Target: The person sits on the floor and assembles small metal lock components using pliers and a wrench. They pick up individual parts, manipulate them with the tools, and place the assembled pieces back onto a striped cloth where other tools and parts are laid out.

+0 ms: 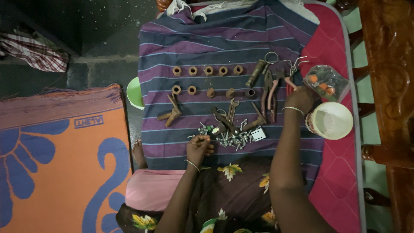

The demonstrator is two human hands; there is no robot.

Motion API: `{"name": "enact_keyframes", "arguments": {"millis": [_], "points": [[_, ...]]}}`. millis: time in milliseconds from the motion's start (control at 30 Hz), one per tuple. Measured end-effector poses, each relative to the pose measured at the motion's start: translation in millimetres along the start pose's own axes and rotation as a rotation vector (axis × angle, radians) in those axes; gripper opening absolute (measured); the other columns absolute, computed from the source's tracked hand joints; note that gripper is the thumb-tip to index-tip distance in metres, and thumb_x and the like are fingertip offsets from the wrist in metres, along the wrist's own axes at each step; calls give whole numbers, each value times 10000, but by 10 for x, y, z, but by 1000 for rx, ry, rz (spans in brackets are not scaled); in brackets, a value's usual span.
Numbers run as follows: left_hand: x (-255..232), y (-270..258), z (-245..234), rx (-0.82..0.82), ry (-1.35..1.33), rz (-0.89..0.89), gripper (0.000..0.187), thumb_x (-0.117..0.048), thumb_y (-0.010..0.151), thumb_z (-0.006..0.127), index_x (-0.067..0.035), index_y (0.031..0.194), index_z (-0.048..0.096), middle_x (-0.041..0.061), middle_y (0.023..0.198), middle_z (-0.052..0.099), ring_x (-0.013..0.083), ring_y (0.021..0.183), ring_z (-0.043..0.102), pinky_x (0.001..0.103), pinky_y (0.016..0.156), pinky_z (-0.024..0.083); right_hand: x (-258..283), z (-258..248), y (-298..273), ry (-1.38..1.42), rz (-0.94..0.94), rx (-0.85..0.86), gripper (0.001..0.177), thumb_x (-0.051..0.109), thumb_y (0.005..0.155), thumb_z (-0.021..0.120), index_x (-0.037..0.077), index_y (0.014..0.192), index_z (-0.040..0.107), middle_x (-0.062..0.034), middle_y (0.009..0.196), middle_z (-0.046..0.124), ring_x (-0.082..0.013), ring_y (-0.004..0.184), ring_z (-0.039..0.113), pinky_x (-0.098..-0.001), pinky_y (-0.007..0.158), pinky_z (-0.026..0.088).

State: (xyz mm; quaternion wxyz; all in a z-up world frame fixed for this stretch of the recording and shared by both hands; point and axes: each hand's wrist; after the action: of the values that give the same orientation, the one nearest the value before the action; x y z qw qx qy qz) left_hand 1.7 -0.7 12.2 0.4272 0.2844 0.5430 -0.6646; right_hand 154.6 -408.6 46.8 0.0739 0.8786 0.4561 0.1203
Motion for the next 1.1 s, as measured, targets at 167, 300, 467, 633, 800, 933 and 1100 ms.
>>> {"name": "enact_keyframes", "arguments": {"millis": [167,300,467,633,800,933,1100], "points": [[-32,-8,14,-22,35,-8,143,-129,953,687,-34,1060,699,82,752,741,129,570,685,232,481,522,290,-397,-161,102,17,-76,172,195,840,738,161,1007,758,-105,1290,642,-411,1213,499,-602,853,385],[-25,5,12,-10,31,-19,144,-133,957,675,-40,1064,695,77,756,742,124,576,688,225,487,521,365,-339,-222,163,2,-98,346,266,855,763,219,1195,719,-120,1426,559,-386,1280,426,-587,981,334],[27,8,6,-7,-16,-26,154,-132,957,696,-27,1070,695,83,752,734,126,569,674,227,483,504,412,-293,-240,165,53,77,446,384,934,761,267,1354,666,-137,1369,582,-377,1263,533,-598,1008,382],[54,39,1,-5,-26,-24,156,-133,953,691,-29,1070,687,80,748,734,129,559,671,229,475,496,791,-656,-378,110,13,145,828,514,713,895,200,1390,535,-211,1359,497,-459,1196,491,-605,906,387],[11,10,17,-13,8,-20,154,-133,956,689,-28,1069,695,83,745,735,130,560,675,228,472,496,881,-661,-439,30,-37,168,958,450,606,942,213,1424,503,-206,1365,472,-462,1181,498,-580,914,439],[-29,-9,23,-18,18,-10,154,-127,948,693,-32,1069,701,84,743,738,129,556,676,228,469,505,710,-386,-409,144,-66,197,771,370,675,929,175,1323,560,-236,1316,539,-461,1181,558,-530,927,506],[-19,-3,31,-31,27,-10,153,-124,948,701,-23,1063,708,82,738,743,126,550,678,224,462,500,483,-60,-277,271,22,452,483,299,848,809,143,1268,628,-172,1247,731,-393,1130,697,-503,945,545]]}}
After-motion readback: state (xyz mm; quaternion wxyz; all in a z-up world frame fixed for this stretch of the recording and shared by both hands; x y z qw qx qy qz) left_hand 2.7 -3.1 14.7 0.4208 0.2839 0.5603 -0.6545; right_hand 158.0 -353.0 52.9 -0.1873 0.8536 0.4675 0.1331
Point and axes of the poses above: each hand's wrist, its own y-axis towards the middle knuckle, its own z-axis out of the palm, x = y × z
